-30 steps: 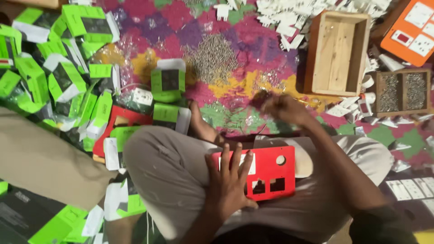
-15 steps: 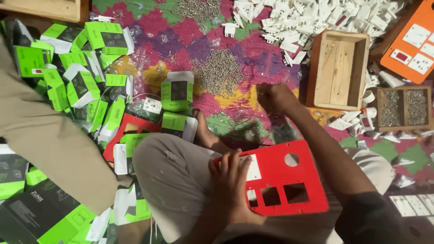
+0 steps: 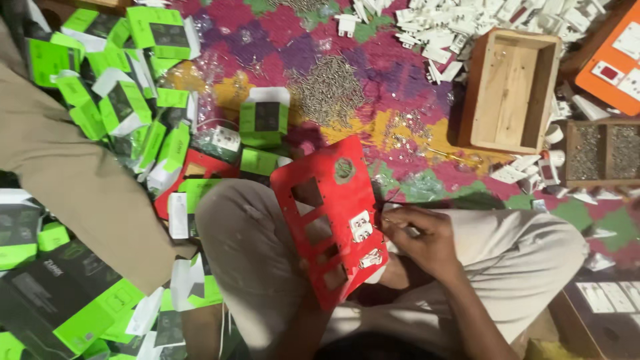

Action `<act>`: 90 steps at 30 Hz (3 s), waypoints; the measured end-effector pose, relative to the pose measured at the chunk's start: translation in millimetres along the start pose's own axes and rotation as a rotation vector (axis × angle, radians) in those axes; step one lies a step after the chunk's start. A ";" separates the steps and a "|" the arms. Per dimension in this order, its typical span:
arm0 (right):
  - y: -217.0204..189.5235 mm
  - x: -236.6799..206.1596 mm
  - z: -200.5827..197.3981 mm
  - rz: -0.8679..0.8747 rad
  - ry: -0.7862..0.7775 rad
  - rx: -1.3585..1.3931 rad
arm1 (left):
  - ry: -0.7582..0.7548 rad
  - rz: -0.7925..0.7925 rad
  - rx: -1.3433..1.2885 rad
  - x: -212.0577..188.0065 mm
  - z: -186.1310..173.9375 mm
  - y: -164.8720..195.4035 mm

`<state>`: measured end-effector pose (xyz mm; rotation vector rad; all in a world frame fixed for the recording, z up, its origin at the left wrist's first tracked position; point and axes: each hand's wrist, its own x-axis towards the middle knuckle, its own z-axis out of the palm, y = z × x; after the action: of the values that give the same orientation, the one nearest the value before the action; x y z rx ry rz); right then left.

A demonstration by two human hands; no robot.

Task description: The person sits cross-legged on a floor mat and assembles white electrical switch and socket modules into a red mounting plate, fitting each module into the cutouts and pressing them into place by hand, occasionally reaching to the mat for parts and turning the plate over to work on it.

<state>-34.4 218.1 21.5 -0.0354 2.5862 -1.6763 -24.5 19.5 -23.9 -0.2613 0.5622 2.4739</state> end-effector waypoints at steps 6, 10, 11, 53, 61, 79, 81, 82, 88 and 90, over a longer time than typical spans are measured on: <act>0.5 6.6 0.9 -0.143 -0.032 -0.124 | 0.037 -0.020 -0.049 -9.1 -13.0 -19.2; 6.2 3.5 3.7 -0.142 -0.025 -0.122 | 0.058 -0.025 -0.064 -12.4 -19.7 -26.4; 7.4 2.3 5.5 -0.098 -0.025 -0.094 | 0.069 -0.022 -0.066 -14.9 -22.0 -28.0; 34.2 -25.2 31.3 -0.380 0.388 0.382 | 0.083 -0.095 0.028 -23.9 -4.2 -39.1; 20.2 -17.7 29.0 -0.384 0.316 0.250 | 0.058 -0.102 0.050 -16.6 -2.1 -37.1; 29.7 -15.2 52.6 -0.331 0.183 0.258 | 0.084 -0.066 0.165 -20.0 3.3 -8.1; 29.9 -12.4 57.4 -0.310 0.227 0.344 | 0.087 -0.063 0.174 -19.0 4.4 -4.7; 29.6 -10.5 58.4 -0.342 0.166 0.329 | 0.090 -0.058 0.184 -18.2 4.8 -3.0; 15.9 7.6 65.9 -0.375 0.113 0.342 | 0.101 -0.037 0.228 -13.9 4.6 9.2; 9.4 11.1 68.0 -0.343 0.121 0.430 | 0.107 -0.035 0.230 -14.0 5.6 11.2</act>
<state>-41.1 159.4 -15.2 -0.3868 2.3371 -2.3896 -20.0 6.8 -10.9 -0.3097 0.8715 2.3454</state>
